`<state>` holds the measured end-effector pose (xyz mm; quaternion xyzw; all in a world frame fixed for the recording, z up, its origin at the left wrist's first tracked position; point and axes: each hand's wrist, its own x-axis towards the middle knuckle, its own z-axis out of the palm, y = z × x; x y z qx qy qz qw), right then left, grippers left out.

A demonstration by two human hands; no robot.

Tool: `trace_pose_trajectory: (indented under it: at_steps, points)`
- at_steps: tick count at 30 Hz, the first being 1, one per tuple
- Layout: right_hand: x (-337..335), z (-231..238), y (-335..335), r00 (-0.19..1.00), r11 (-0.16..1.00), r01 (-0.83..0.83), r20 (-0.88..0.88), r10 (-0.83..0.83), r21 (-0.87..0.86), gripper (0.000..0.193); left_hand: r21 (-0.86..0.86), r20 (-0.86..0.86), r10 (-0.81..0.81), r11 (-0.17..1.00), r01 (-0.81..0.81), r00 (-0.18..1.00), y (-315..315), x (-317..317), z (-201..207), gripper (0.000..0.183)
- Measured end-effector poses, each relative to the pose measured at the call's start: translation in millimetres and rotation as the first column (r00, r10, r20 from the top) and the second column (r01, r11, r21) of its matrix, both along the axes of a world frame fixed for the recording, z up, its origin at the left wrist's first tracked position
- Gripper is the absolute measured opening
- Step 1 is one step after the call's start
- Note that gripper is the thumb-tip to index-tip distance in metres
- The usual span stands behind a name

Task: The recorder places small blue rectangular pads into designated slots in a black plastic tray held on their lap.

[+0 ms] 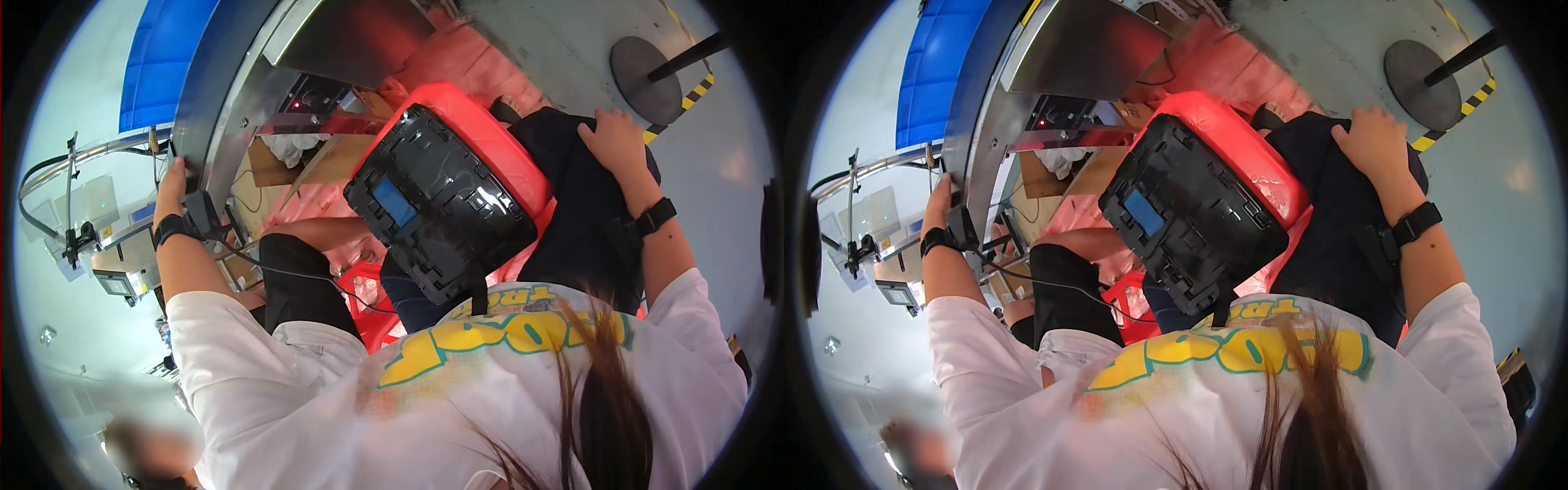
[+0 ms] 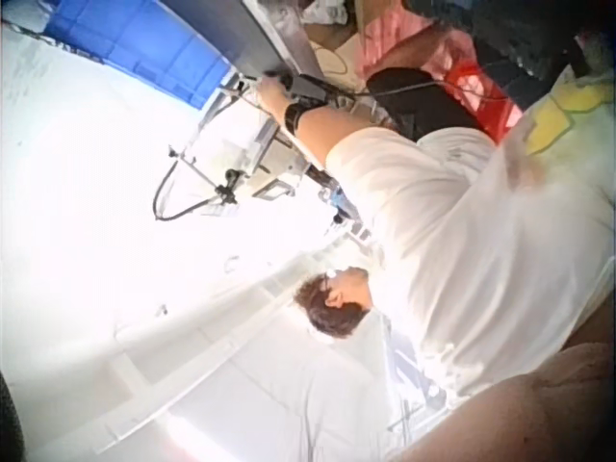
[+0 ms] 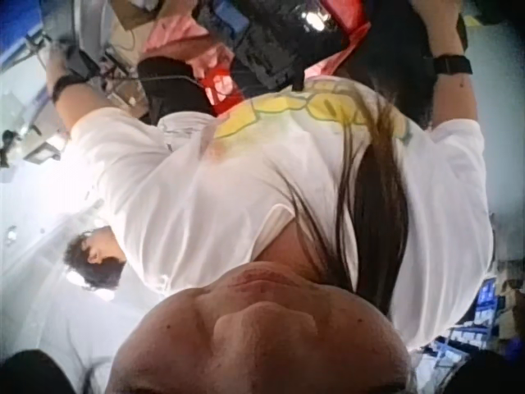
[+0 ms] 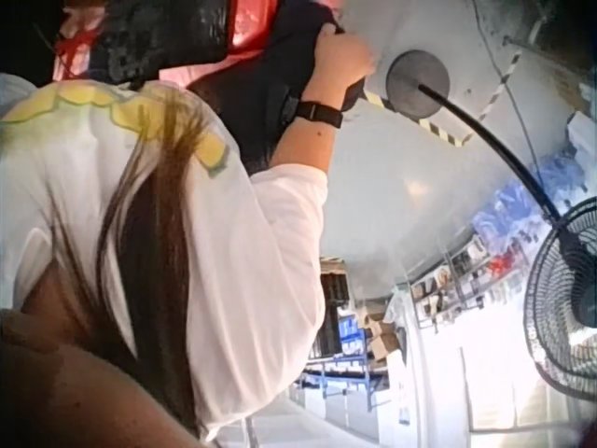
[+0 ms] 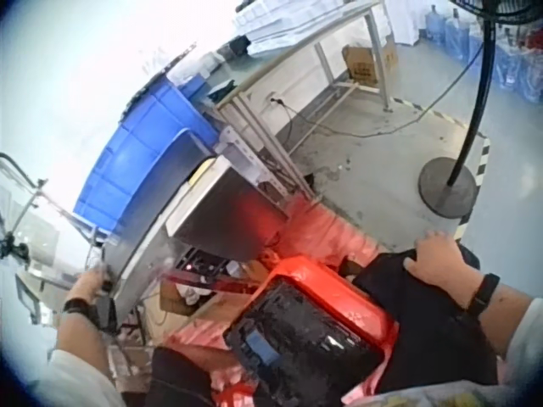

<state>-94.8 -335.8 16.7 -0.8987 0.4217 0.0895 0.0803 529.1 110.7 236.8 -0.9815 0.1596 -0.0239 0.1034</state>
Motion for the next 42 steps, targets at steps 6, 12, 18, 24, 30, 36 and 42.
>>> trace_pose_trajectory:
  at_steps: [6,12,18,24,30,36,42]
  points:
    - [0.2,4.8,0.8,1.000,0.999,0.031,-0.004,-0.030,0.022,0.042,-0.055,-0.010,0.041,0.998,-0.042,0.999,-78.0,-90.6,18.7,0.048]
    - [-3.4,-0.1,2.3,1.000,1.000,0.004,0.004,-0.004,-0.031,0.042,-0.163,-0.044,0.105,0.980,-0.111,0.993,-123.6,-106.7,36.7,0.046]
    - [-0.1,3.5,3.2,1.000,1.000,0.009,-0.014,-0.009,-0.009,0.043,0.185,0.338,-0.033,0.982,-0.032,0.941,-147.0,-56.5,35.3,0.067]
    - [1.0,-0.3,3.1,0.997,1.000,0.015,-0.069,-0.016,-0.020,0.044,0.044,-0.134,-0.034,0.998,0.040,0.990,-178.4,-11.8,20.9,0.078]
    - [2.8,1.2,0.6,0.998,0.999,0.042,-0.053,-0.041,0.020,0.043,-0.272,-0.105,0.054,0.959,-0.081,0.993,-212.8,-78.9,29.8,0.067]
    - [-3.8,-1.7,-0.3,0.999,0.999,0.036,0.029,-0.036,0.002,0.042,-0.350,-0.366,0.101,0.906,-0.237,0.925,-226.8,-126.9,41.2,0.068]
    - [-7.6,1.9,-2.3,0.999,0.998,0.031,0.022,-0.032,0.048,0.045,-0.314,-0.345,0.097,0.925,-0.212,0.933,-240.1,-132.8,30.8,0.064]
